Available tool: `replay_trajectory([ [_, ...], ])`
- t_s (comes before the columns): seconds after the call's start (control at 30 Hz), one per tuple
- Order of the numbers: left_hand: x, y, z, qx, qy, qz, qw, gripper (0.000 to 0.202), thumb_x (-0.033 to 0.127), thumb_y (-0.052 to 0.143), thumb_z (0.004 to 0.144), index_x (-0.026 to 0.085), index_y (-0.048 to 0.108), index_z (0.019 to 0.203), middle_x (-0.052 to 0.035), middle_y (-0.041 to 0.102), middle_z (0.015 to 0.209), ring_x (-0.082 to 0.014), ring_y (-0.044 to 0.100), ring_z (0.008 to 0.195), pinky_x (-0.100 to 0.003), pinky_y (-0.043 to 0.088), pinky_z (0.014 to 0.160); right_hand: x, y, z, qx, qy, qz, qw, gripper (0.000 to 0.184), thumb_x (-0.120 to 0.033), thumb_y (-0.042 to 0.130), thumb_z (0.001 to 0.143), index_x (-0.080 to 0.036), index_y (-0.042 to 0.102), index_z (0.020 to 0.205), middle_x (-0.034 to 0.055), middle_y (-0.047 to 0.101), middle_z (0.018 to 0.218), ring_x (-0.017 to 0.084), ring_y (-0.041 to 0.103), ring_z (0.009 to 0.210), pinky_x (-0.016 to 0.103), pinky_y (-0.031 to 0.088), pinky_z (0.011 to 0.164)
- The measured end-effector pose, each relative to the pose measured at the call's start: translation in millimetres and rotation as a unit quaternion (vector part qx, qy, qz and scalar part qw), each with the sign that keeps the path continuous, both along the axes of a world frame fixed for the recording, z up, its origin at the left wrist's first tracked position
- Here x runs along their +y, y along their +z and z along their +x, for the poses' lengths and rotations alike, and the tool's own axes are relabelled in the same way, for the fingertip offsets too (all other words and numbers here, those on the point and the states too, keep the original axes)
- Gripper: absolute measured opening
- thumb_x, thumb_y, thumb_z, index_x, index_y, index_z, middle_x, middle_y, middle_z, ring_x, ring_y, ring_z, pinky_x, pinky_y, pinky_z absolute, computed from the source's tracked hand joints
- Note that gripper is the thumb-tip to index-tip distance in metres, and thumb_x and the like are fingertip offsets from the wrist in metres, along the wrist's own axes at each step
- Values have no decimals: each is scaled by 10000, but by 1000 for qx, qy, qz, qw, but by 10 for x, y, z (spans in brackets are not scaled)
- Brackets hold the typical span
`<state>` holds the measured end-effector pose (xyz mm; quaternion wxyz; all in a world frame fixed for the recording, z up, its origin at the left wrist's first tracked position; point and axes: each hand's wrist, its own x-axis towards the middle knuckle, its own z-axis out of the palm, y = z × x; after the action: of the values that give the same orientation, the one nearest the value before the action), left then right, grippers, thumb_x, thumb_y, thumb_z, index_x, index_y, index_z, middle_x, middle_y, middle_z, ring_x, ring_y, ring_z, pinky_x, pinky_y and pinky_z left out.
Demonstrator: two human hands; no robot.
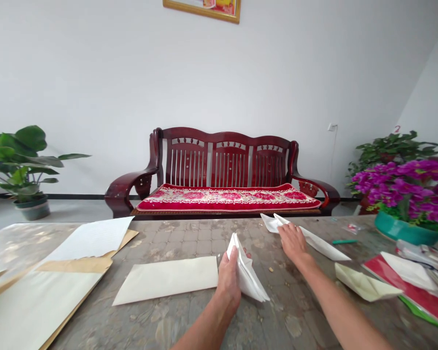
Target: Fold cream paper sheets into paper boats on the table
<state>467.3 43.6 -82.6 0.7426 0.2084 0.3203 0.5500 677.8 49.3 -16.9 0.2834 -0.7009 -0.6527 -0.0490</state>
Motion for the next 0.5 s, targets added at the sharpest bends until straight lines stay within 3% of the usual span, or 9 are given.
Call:
replay_trajectory([
  [0.13, 37, -30, -17, -43, 3, -17, 999, 506, 557, 750, 725, 138, 627, 982, -84, 722, 801, -213, 699, 706, -317, 566, 678, 57, -67, -19, -6, -4, -1, 1000, 262, -353, 574, 942, -240, 597, 1177, 74, 598, 1237, 201, 600, 1041, 401, 531, 869],
  [0.23, 69, -65, -6, -58, 14, -24, 998, 433, 512, 701, 803, 145, 629, 1022, -104, 730, 909, -225, 710, 830, -324, 570, 777, 11, -76, -98, -4, -8, -10, 1000, 206, -350, 522, 954, -193, 643, 1010, 55, 661, 1022, 163, 623, 860, 330, 520, 776],
  [0.33, 87, -95, 18, -56, 24, -22, 998, 412, 492, 652, 854, 156, 615, 1090, -111, 724, 1014, -221, 707, 886, -331, 563, 837, -194, -28, -283, 32, 22, -22, 999, 195, -290, 481, 913, -204, 617, 802, 13, 662, 776, 164, 610, 732, 283, 449, 675],
  [0.5, 86, -118, 30, -34, 59, -22, 997, 471, 527, 629, 861, 146, 597, 1135, -108, 717, 1018, -214, 694, 899, -335, 551, 865, -630, 113, -668, 98, 79, -32, 992, 171, -303, 479, 860, -213, 624, 847, 26, 699, 826, 180, 627, 766, 274, 417, 703],
])
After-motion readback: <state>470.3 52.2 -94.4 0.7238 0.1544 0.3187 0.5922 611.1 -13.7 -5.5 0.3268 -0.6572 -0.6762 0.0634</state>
